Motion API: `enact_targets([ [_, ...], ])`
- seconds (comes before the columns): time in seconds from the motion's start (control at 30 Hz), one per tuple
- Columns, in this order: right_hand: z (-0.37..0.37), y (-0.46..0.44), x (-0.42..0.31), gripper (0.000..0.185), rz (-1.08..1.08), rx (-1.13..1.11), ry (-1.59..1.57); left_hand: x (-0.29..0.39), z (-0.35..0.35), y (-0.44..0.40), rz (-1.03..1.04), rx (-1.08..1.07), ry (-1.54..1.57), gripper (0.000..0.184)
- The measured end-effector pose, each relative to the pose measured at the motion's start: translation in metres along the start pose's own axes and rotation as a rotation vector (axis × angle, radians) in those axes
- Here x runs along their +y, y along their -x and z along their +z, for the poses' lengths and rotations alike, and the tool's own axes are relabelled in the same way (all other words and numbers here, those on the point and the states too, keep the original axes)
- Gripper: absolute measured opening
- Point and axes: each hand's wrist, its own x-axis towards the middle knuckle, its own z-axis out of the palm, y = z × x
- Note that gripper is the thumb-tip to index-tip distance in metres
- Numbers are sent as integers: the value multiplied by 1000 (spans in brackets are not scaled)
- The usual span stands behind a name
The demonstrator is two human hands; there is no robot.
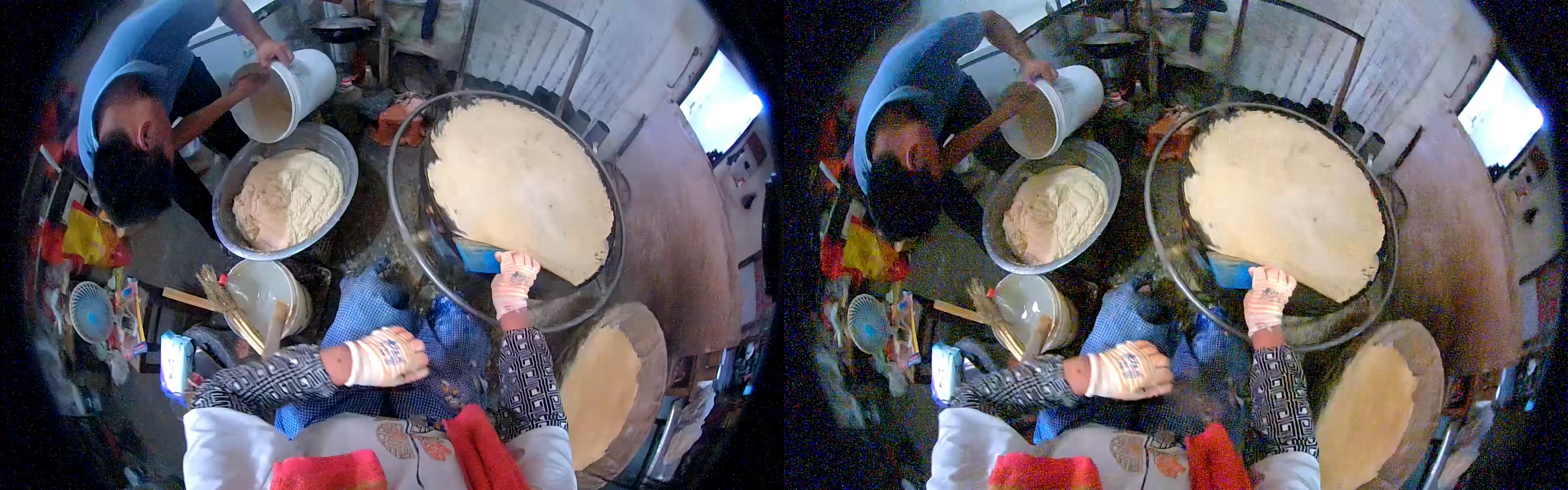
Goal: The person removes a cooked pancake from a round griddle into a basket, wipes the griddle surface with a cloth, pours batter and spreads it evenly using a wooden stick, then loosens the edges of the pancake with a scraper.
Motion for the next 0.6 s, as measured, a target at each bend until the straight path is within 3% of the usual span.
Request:
enact_targets([
  [0.07,9,-2,2,29,-137,-13,-108,-27,-24,12,-84,-84,-159,15],
  [0.2,9,-10,-2,29,-266,-121,-100,-53,-67,30,-252,114,-44,16],
  [0.27,17,-18,-4,32,-280,-179,-67,-74,-57,38,-308,385,357,25],
  [0.33,13,-30,-15,34,-266,-255,-31,-71,-29,39,-692,737,822,29],
  [0.4,13,-35,-21,35,-265,-282,-16,-81,45,50,-929,1043,905,31],
  [0.47,15,-38,-18,37,-298,-288,18,-42,77,54,-995,990,897,27],
  [0.53,16,-40,-20,37,-313,-302,25,-4,89,55,-872,886,1029,25],
  [0.6,17,-41,-20,37,-334,-255,-29,24,61,44,-756,716,800,28],
])
